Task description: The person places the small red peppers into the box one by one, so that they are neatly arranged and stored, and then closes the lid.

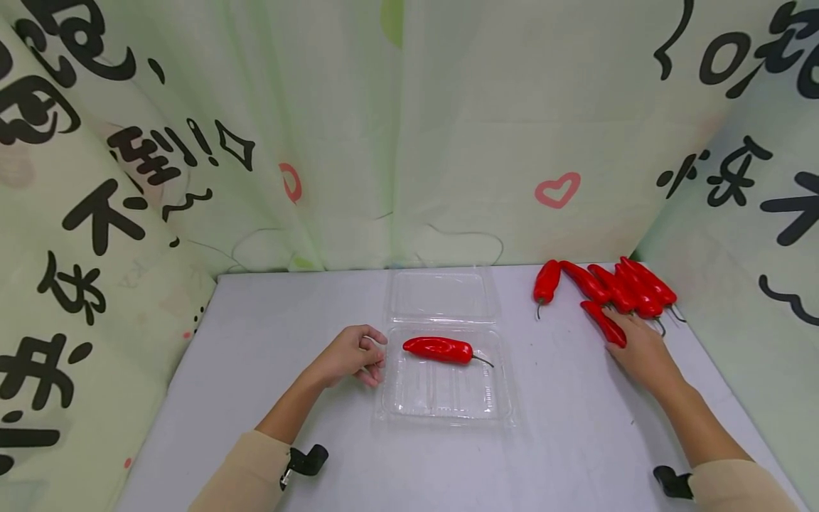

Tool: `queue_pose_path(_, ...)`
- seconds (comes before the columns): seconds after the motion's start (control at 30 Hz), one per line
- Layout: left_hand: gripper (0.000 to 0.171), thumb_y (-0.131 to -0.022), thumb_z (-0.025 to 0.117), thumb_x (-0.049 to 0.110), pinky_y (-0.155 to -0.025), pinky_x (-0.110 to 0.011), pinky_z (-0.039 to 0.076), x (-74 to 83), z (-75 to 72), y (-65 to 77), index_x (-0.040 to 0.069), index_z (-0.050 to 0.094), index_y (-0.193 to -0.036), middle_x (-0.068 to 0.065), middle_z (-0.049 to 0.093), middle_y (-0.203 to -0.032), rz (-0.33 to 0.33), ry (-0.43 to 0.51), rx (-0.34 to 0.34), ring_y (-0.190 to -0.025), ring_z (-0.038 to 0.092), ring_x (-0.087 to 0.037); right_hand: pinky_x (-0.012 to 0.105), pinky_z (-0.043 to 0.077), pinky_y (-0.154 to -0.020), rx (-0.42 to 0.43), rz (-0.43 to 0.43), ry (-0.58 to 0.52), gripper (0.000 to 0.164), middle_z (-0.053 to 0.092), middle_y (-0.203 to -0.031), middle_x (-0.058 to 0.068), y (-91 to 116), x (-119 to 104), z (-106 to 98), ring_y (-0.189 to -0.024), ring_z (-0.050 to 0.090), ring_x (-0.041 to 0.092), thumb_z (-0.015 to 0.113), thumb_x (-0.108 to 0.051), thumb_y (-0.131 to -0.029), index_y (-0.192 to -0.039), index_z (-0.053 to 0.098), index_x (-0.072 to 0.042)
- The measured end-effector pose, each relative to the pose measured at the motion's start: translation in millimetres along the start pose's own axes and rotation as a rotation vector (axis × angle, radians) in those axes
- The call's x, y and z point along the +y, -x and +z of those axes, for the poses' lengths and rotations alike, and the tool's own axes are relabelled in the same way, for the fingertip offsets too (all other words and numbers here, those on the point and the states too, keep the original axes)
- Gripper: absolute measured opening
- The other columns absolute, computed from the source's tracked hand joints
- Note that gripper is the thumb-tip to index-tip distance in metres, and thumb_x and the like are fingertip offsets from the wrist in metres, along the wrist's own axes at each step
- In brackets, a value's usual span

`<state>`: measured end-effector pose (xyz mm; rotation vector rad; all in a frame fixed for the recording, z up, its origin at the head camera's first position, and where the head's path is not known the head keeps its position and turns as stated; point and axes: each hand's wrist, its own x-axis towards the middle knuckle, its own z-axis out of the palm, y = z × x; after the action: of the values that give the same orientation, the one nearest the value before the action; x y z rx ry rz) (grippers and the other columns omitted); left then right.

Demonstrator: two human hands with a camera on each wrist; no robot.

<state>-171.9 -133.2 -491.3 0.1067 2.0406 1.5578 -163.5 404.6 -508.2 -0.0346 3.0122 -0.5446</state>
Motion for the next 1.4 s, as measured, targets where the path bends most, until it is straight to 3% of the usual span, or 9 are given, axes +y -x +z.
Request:
queue_pose_path(0.2, 0.032, -0.099, 0.062, -0.004, -0.061, -0.037, 0.066, 1.9, 1.3, 1.0, -0.01, 0.052, -0.129, -0.014, 0.068, -0.087, 0.019, 0.021, -0.03, -0.061, 0.07, -0.02, 0.077, 0.048, -0.091, 0.033, -0.003, -0.016, 0.084, 0.042, -0.145, 0.04, 4, 5, -1, -0.128, 0.039, 0.061, 0.083, -0.012, -0.084, -0.154, 0.039, 0.002)
queue_pose_path(0.6, 0.032, -0.099, 0.062, -0.003, -0.062, -0.036, 0.065, 4.4, -0.5, 0.6, -0.008, 0.053, -0.128, -0.015, 0.068, -0.088, -0.005, 0.013, -0.021, -0.062, 0.071, -0.02, 0.072, 0.055, -0.085, 0.09, 0.011, -0.061, 0.082, 0.048, -0.139, 0.04, 16, -7, -13, -0.118, 0.046, 0.059, 0.083, -0.013, -0.085, -0.154, 0.041, 0.001)
queue_pose_path(0.77, 0.032, -0.099, 0.063, -0.003, -0.061, -0.036, 0.065, 4.9, -0.3, 1.1, -0.008, 0.053, -0.128, -0.015, 0.068, -0.088, -0.006, 0.013, -0.016, -0.061, 0.07, -0.02, 0.07, 0.057, -0.083, 0.151, -0.023, -0.08, 0.08, 0.052, -0.133, 0.04, 18, -17, -17, -0.114, 0.05, 0.058, 0.085, -0.009, -0.083, -0.151, 0.044, 0.003)
queue_pose_path(1.07, 0.031, -0.099, 0.063, -0.002, -0.062, -0.037, 0.066, 4.0, -0.7, 1.7, -0.008, 0.053, -0.128, -0.015, 0.069, -0.089, -0.01, 0.005, -0.01, -0.062, 0.07, -0.02, 0.071, 0.057, -0.082, 0.199, -0.1, -0.14, 0.077, 0.051, -0.137, 0.036, 22, -39, -26, -0.12, 0.046, 0.056, 0.086, -0.007, -0.083, -0.15, 0.048, -0.002)
queue_pose_path(1.3, 0.031, -0.099, 0.063, -0.002, -0.063, -0.037, 0.066, 2.8, -1.2, 2.0, -0.008, 0.054, -0.128, -0.015, 0.069, -0.089, -0.001, 0.001, -0.012, -0.062, 0.071, -0.02, 0.073, 0.056, -0.08, 0.232, -0.203, -0.194, 0.078, 0.048, -0.139, 0.034, 24, -63, -33, -0.123, 0.043, 0.054, 0.088, 0.0, -0.076, -0.145, 0.054, 0.0)
queue_pose_path(1.4, 0.03, -0.099, 0.063, -0.002, -0.062, -0.037, 0.066, 2.3, -1.2, 1.9, -0.008, 0.054, -0.127, -0.015, 0.069, -0.089, 0.003, -0.002, -0.013, -0.063, 0.071, -0.021, 0.068, 0.059, -0.079, 0.232, -0.245, -0.204, 0.074, 0.051, -0.137, 0.032, 25, -73, -36, -0.12, 0.046, 0.051, 0.089, -0.002, -0.076, -0.143, 0.057, -0.002)
